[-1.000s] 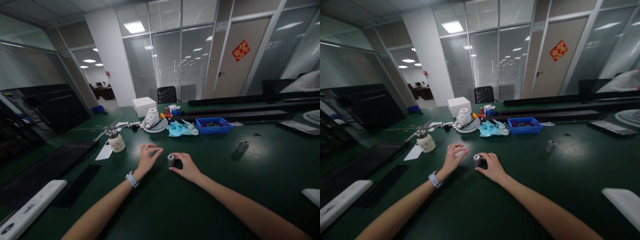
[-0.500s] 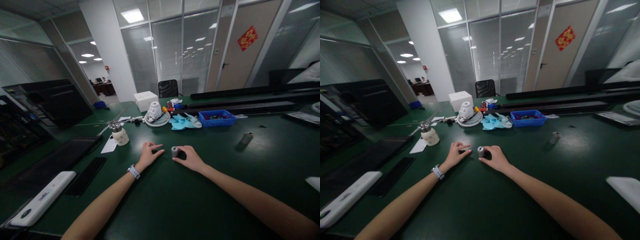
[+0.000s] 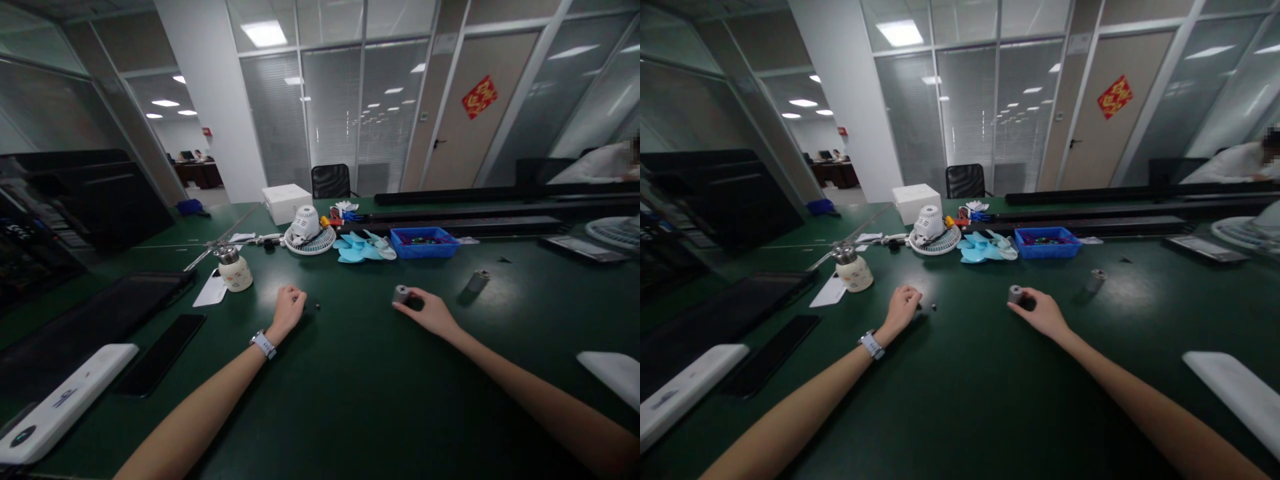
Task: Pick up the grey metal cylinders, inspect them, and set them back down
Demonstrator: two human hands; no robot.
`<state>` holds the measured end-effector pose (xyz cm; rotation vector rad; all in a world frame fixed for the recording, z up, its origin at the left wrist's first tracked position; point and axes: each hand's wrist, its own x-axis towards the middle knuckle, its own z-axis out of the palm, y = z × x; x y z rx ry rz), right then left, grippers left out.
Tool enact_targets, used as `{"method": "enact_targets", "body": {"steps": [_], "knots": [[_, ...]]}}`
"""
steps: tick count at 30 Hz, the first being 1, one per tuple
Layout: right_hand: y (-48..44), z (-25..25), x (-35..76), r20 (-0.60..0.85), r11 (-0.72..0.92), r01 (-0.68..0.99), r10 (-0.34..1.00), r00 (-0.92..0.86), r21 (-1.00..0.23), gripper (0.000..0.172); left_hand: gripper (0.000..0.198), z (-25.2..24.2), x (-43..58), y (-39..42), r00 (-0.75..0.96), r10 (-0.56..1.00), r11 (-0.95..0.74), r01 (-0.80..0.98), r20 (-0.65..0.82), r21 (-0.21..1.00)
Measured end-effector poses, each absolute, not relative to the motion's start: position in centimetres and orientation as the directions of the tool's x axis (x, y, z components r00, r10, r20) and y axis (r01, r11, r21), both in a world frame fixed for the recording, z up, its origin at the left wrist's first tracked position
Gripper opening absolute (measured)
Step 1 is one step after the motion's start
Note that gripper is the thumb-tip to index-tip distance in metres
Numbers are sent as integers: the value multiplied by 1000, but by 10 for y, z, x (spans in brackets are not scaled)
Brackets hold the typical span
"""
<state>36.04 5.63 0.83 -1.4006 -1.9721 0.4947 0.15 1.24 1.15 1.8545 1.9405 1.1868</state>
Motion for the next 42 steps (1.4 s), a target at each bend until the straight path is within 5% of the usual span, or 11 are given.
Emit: {"method": "enact_targets", "body": {"steps": [7, 11, 13, 15, 18, 20, 24, 31, 37, 42], "knots": [[72, 4, 483, 240, -148, 797, 908, 345, -586, 46, 35, 13, 1, 13, -182, 916, -114, 736, 358, 667], [80, 4, 502, 191, -261, 744, 866, 462, -614, 42, 32, 17, 1, 12, -207, 905, -112, 726, 371, 678], [78, 6, 496, 274, -217, 738, 832, 482, -639, 52, 30, 17, 1, 12, -221, 905, -100, 721, 364, 686], [68, 12, 477, 505, -64, 788, 735, 452, -612, 66, 30, 15, 1, 13, -228, 907, -87, 721, 354, 687], [45, 25, 419, 772, 293, 867, 618, 150, -403, 57, 30, 11, 0, 16, -215, 918, -68, 742, 333, 667], [32, 30, 366, 703, 533, 777, 690, -172, -333, 37, 32, 10, 0, 17, -202, 927, -56, 757, 315, 651], [29, 25, 260, 342, 628, 549, 770, -539, -551, 39, 40, 9, 0, 16, -218, 932, -39, 736, 291, 676], [60, 13, 172, 258, 604, 581, 781, -570, -546, 29, 43, 10, 1, 17, -213, 936, -39, 731, 282, 681], [55, 31, 231, 306, 597, 525, 785, -539, -606, 28, 43, 11, 3, 16, -200, 939, -47, 728, 278, 684], [54, 57, 373, 503, 488, 714, 836, -219, -501, 32, 43, 9, 2, 17, -190, 944, -46, 732, 268, 680]]}}
